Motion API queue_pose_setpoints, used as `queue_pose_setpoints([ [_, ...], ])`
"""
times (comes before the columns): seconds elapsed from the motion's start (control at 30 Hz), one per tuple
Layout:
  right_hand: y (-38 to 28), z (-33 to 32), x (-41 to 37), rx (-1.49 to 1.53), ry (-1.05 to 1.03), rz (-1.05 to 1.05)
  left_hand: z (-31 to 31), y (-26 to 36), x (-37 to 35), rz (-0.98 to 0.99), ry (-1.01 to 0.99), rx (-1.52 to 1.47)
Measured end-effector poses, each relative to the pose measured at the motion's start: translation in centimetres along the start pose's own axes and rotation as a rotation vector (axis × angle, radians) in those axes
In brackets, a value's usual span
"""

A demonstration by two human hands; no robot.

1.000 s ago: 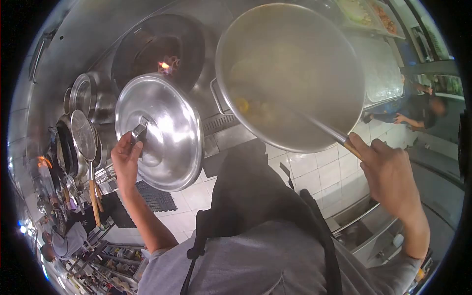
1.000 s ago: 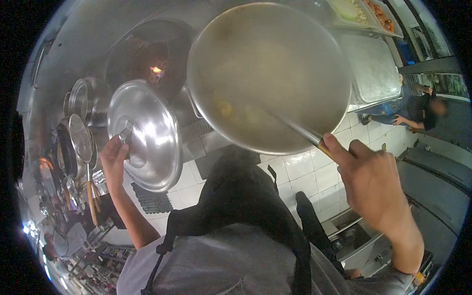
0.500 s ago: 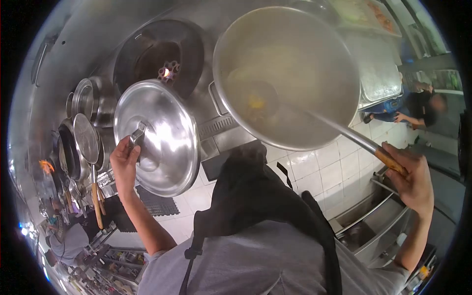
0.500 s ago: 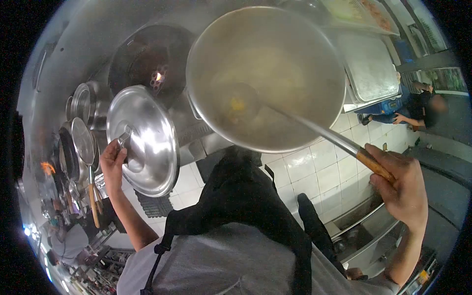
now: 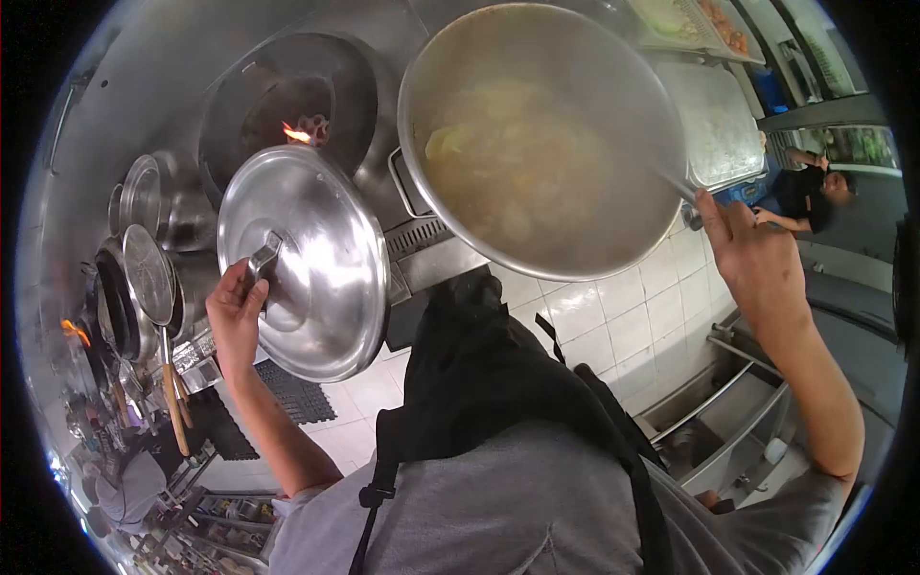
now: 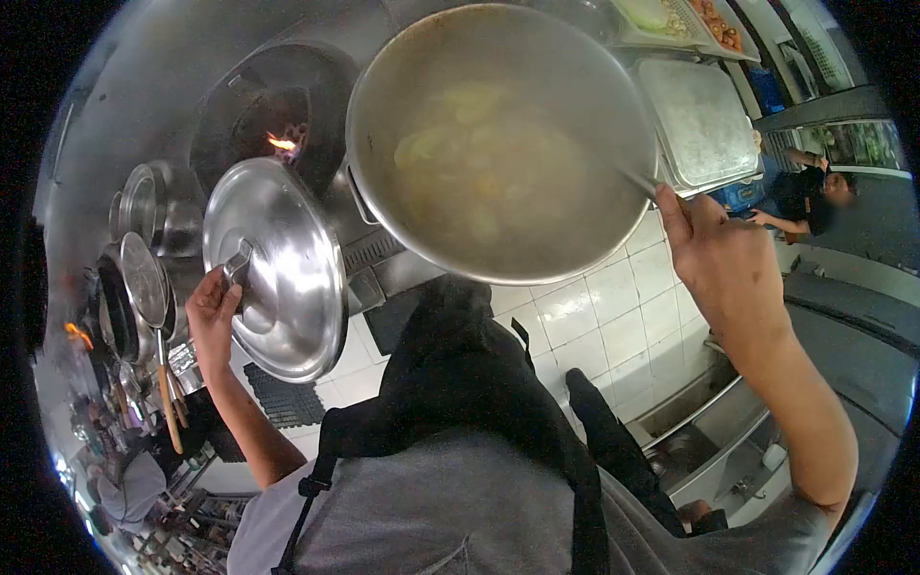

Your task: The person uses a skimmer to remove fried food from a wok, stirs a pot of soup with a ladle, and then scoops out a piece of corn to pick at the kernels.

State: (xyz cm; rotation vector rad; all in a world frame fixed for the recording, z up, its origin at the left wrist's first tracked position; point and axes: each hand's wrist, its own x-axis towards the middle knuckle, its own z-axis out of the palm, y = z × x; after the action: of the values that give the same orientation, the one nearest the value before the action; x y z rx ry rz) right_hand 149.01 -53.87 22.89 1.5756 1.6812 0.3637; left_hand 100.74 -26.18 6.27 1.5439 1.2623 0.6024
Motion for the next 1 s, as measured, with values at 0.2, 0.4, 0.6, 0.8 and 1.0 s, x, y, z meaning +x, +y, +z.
queue_pose_setpoints([
  [0.2,4.6,-2.7,2.1,0.313,-0.185,-0.151,0.0,-1.3,-0.8,-0.033,0.049,-0.026],
  [0.4,8.9,-3.1,6.5,0.868,-0.777,0.011,-0.4,-2.8,-1.1,-0.085,0.087,0.013],
  [0.6,6.7,1.2,3.8,1.430,-0.624,0.219,-0.6,-3.3,-1.2,-0.095,0.106,0.008],
  [0.8,1.1,4.5,2.2,1.742,-0.534,0.227,-0.4,-1.8,-1.1,-0.093,0.089,0.039],
  [1.0,3.1,5.0,0.9,1.841,-0.526,0.235,-0.3,-0.7,-0.8,-0.109,0.068,0.078],
])
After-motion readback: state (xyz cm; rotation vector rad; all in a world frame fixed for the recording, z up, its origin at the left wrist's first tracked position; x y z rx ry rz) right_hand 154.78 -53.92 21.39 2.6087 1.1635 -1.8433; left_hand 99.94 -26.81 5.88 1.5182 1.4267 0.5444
